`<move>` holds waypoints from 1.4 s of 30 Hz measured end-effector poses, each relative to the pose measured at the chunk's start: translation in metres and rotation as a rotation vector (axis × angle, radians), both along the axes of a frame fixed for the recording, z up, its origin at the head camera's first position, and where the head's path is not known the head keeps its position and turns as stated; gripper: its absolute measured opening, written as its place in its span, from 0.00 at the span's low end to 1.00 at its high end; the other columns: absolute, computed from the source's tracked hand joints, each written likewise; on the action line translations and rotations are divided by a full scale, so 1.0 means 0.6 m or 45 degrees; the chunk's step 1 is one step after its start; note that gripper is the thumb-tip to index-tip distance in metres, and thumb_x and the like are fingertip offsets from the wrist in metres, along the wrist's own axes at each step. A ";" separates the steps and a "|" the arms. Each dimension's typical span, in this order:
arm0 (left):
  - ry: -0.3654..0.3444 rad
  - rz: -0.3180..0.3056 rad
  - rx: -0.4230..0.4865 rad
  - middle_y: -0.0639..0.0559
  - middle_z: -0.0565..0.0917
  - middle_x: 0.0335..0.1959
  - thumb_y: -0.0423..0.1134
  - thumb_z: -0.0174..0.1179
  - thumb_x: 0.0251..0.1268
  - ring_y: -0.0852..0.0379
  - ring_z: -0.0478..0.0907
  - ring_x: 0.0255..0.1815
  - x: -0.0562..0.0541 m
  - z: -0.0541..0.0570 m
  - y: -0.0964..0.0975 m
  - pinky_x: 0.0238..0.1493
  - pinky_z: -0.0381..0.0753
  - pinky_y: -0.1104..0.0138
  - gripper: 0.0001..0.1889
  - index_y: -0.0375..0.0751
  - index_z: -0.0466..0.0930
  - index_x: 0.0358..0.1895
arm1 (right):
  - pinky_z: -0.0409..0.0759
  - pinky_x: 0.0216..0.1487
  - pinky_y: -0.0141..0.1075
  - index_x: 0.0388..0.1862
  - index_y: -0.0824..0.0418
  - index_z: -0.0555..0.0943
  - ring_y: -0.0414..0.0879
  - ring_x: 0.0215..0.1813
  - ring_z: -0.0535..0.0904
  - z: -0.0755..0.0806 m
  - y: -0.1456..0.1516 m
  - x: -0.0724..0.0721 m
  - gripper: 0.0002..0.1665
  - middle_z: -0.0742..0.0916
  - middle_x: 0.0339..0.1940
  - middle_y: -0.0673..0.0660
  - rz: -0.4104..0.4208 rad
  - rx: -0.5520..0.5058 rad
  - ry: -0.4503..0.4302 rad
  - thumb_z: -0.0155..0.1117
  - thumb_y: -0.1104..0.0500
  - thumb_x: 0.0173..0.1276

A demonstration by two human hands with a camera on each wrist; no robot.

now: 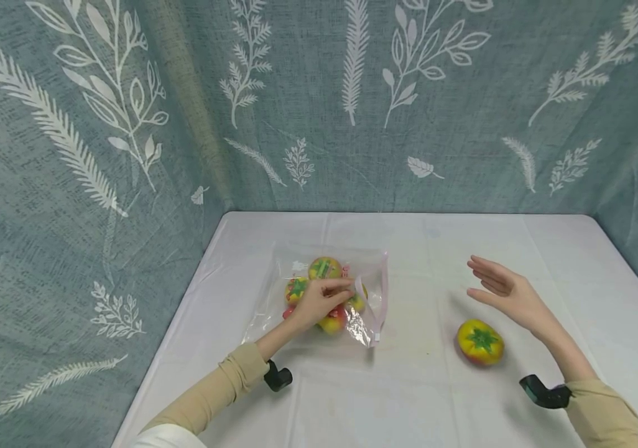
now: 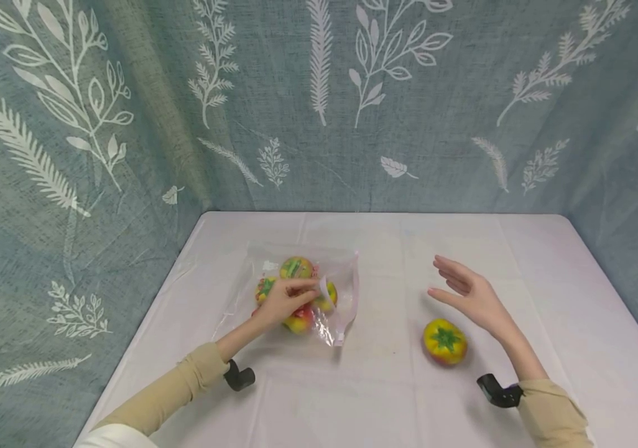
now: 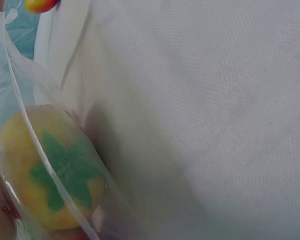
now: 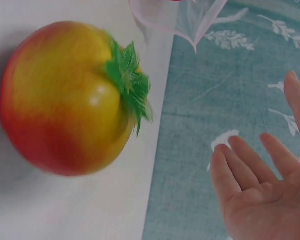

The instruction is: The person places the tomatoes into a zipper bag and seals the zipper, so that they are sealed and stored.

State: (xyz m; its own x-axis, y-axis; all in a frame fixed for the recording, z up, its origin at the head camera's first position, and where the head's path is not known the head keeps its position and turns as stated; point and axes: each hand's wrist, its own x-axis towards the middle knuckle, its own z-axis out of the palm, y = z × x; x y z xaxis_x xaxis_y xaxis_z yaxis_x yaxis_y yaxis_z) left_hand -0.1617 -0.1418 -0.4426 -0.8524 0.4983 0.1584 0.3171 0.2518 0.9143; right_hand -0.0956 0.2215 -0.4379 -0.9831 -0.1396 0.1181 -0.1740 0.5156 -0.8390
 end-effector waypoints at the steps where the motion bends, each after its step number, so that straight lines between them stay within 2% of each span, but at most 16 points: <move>1: 0.002 0.000 0.002 0.32 0.82 0.50 0.27 0.59 0.62 0.68 0.72 0.26 0.000 0.000 0.000 0.28 0.72 0.81 0.13 0.26 0.80 0.49 | 0.67 0.55 0.13 0.73 0.61 0.59 0.19 0.60 0.66 0.000 0.002 0.001 0.40 0.69 0.70 0.68 0.011 -0.006 -0.002 0.62 0.53 0.67; 6: 0.012 -0.006 -0.002 0.32 0.82 0.50 0.27 0.59 0.62 0.70 0.70 0.25 -0.003 -0.001 0.000 0.27 0.70 0.81 0.13 0.26 0.80 0.49 | 0.66 0.56 0.13 0.73 0.62 0.59 0.16 0.58 0.65 -0.004 0.015 0.009 0.38 0.68 0.70 0.70 0.054 -0.006 -0.007 0.62 0.55 0.68; 13: -0.007 0.010 -0.007 0.33 0.83 0.49 0.29 0.59 0.62 0.71 0.63 0.18 -0.028 -0.047 -0.002 0.21 0.65 0.80 0.14 0.28 0.80 0.50 | 0.65 0.55 0.12 0.71 0.65 0.61 0.15 0.58 0.65 -0.014 0.031 0.018 0.37 0.70 0.68 0.70 0.102 0.041 0.032 0.63 0.58 0.66; 15: -0.010 0.012 0.003 0.34 0.83 0.48 0.30 0.60 0.62 0.71 0.64 0.18 -0.030 -0.052 -0.002 0.22 0.65 0.80 0.14 0.29 0.80 0.50 | 0.65 0.55 0.12 0.71 0.65 0.62 0.15 0.59 0.65 -0.018 0.034 0.020 0.37 0.71 0.68 0.69 0.117 0.046 0.034 0.63 0.58 0.66; 20: 0.000 0.008 0.015 0.37 0.84 0.46 0.32 0.61 0.62 0.71 0.66 0.19 -0.031 -0.054 -0.003 0.22 0.67 0.80 0.14 0.32 0.82 0.50 | 0.65 0.56 0.12 0.70 0.65 0.62 0.15 0.59 0.65 -0.025 0.043 0.024 0.36 0.73 0.68 0.63 0.153 0.033 0.011 0.63 0.59 0.66; 26: 0.011 0.012 -0.003 0.38 0.85 0.46 0.33 0.61 0.62 0.71 0.65 0.17 -0.030 -0.055 -0.003 0.20 0.67 0.79 0.14 0.34 0.82 0.50 | 0.67 0.55 0.14 0.70 0.66 0.63 0.16 0.58 0.66 -0.034 0.053 0.028 0.36 0.74 0.67 0.60 0.212 0.013 -0.087 0.63 0.58 0.66; 33: -0.001 0.016 0.004 0.39 0.84 0.50 0.33 0.61 0.62 0.71 0.67 0.18 -0.030 -0.059 -0.002 0.21 0.69 0.80 0.13 0.33 0.82 0.50 | 0.70 0.55 0.17 0.69 0.70 0.63 0.16 0.57 0.66 -0.050 0.062 0.033 0.37 0.70 0.67 0.72 0.308 0.012 -0.259 0.63 0.57 0.66; 42: 0.011 0.033 0.005 0.38 0.83 0.51 0.32 0.62 0.61 0.70 0.69 0.25 -0.033 -0.059 0.003 0.25 0.69 0.80 0.14 0.32 0.82 0.49 | 0.72 0.55 0.20 0.69 0.69 0.63 0.14 0.56 0.66 -0.068 0.075 0.036 0.36 0.68 0.68 0.73 0.356 0.015 -0.365 0.62 0.57 0.66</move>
